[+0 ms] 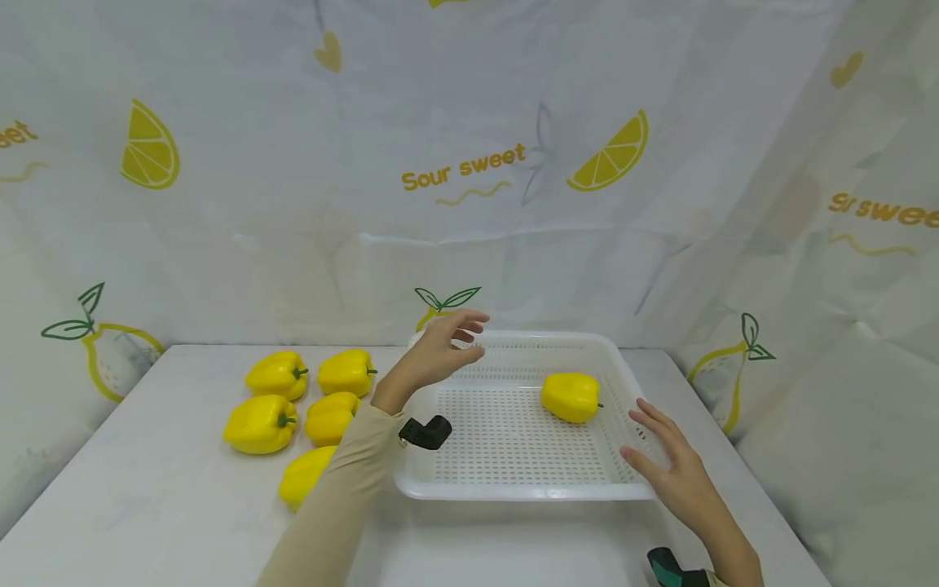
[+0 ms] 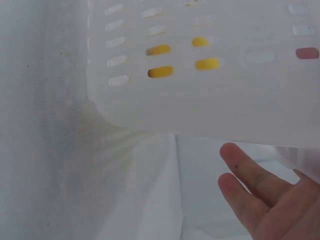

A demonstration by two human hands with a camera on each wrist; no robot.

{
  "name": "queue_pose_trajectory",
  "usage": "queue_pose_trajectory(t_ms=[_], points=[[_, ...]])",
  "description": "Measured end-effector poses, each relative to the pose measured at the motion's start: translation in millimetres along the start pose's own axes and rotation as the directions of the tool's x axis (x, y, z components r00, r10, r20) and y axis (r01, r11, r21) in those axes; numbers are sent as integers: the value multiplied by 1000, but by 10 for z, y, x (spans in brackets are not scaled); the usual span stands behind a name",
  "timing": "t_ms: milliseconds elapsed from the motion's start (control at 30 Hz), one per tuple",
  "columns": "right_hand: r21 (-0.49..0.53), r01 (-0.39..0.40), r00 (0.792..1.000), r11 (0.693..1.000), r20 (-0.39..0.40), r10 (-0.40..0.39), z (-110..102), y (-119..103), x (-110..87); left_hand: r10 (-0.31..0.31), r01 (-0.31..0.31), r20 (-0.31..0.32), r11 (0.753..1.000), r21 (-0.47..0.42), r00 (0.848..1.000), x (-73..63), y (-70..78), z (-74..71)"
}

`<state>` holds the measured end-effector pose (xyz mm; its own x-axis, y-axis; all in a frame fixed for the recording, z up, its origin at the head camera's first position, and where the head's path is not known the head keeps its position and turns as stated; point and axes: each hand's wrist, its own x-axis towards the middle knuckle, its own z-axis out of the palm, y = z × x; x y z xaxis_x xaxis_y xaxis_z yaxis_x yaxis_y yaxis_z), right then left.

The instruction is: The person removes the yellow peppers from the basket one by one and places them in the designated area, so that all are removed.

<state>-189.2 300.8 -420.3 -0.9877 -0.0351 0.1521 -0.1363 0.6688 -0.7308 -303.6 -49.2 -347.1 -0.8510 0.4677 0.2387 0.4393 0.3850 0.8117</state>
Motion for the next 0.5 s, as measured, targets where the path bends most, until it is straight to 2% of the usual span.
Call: queue_pose_trajectory(t_ms=[200,500], points=[[0,9,1000,1000,-5,-9,3,-5,-1,-39,39,-1,999,-1,999,125,-9,160],[-9,-14,1000,1000,13,14,-2,-22,0,-70,72,53,997,-24,996,259,13,406]])
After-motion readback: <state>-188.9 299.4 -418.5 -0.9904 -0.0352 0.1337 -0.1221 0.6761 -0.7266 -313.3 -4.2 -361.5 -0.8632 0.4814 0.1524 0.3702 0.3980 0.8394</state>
